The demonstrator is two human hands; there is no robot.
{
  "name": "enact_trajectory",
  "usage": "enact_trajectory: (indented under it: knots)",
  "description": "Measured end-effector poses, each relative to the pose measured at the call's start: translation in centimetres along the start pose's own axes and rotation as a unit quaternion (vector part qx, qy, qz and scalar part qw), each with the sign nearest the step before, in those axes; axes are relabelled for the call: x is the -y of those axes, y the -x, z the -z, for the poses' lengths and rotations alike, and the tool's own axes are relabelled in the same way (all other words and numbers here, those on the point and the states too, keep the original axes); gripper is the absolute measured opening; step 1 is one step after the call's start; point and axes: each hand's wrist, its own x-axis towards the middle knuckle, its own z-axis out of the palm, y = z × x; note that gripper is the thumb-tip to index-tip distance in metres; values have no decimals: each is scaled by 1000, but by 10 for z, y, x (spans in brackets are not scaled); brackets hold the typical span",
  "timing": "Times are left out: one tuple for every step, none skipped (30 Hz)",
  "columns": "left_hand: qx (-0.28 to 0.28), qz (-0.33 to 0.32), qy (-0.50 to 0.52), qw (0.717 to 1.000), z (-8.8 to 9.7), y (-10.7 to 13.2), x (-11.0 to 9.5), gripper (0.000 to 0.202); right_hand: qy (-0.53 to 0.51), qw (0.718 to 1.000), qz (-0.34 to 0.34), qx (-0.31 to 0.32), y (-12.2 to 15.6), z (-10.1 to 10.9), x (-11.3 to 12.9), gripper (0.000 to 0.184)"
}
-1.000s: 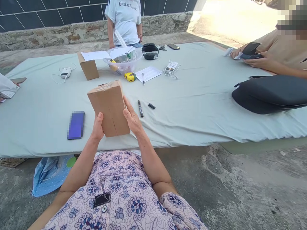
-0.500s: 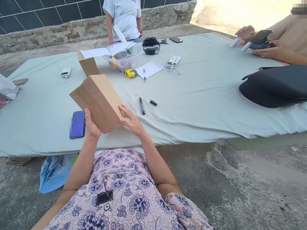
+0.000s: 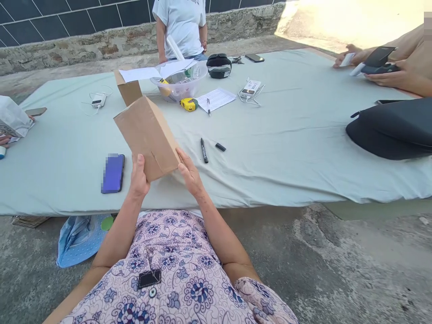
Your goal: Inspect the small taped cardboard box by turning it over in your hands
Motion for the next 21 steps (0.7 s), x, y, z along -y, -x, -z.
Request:
enact_trajectory:
  knots:
    - [30,-12,-21,999,-1,2,2,80,-19,1000,-10,-15,1,0,-3,74]
    - [60,-24,-41,997,-2,4,4,80,-39,999,-21,-29,1,0,-5,73]
    - [88,-35,-58,994,-2,6,5,82,-58,997,-33,-43,2,1,-6,73]
    - [114,-43,-74,990,-3,7,6,86,-74,995,-46,-56,2,1,-6,71]
    - [136,-48,-88,986,-3,8,7,90,-87,992,-58,-69,2,2,-6,69]
    - [157,-51,-102,981,-3,9,8,94,-95,990,-69,-81,2,2,-5,67]
    - [175,-52,-117,976,-2,9,9,99,-99,988,-79,-91,2,2,-3,65]
    - [189,-52,-133,972,-1,9,10,103,-99,986,-89,-98,2,3,0,63]
    - [198,-53,-149,967,0,9,10,107,-97,985,-97,-103,2,2,2,62]
    - [202,-56,-166,964,1,9,11,111,-93,985,-104,-106,2,2,4,62]
    - [203,-61,-181,960,2,9,11,115,-88,984,-108,-110,2,2,6,62]
    - [201,-66,-193,958,3,9,12,118,-83,984,-112,-112,2,2,8,63]
    - [198,-72,-203,956,4,10,12,119,-79,984,-114,-113,2,1,9,63]
    - [194,-78,-211,955,4,10,13,119,-74,984,-114,-115,3,1,10,63]
    - [189,-84,-218,954,4,11,14,117,-69,984,-115,-116,3,0,10,64]
    - [183,-88,-225,953,4,12,15,116,-62,984,-117,-117,4,0,11,64]
    - [177,-93,-230,952,3,13,16,115,-55,985,-117,-118,5,-1,11,65]
    - [170,-97,-237,952,2,14,17,114,-47,985,-117,-119,5,-2,11,66]
    - [161,-101,-244,951,1,16,18,113,-39,985,-113,-120,6,-4,12,67]
    - [151,-108,-253,950,0,17,19,113,-30,986,-107,-122,6,-5,12,68]
    - [140,-118,-264,947,0,18,20,111,-21,987,-98,-123,6,-8,13,71]
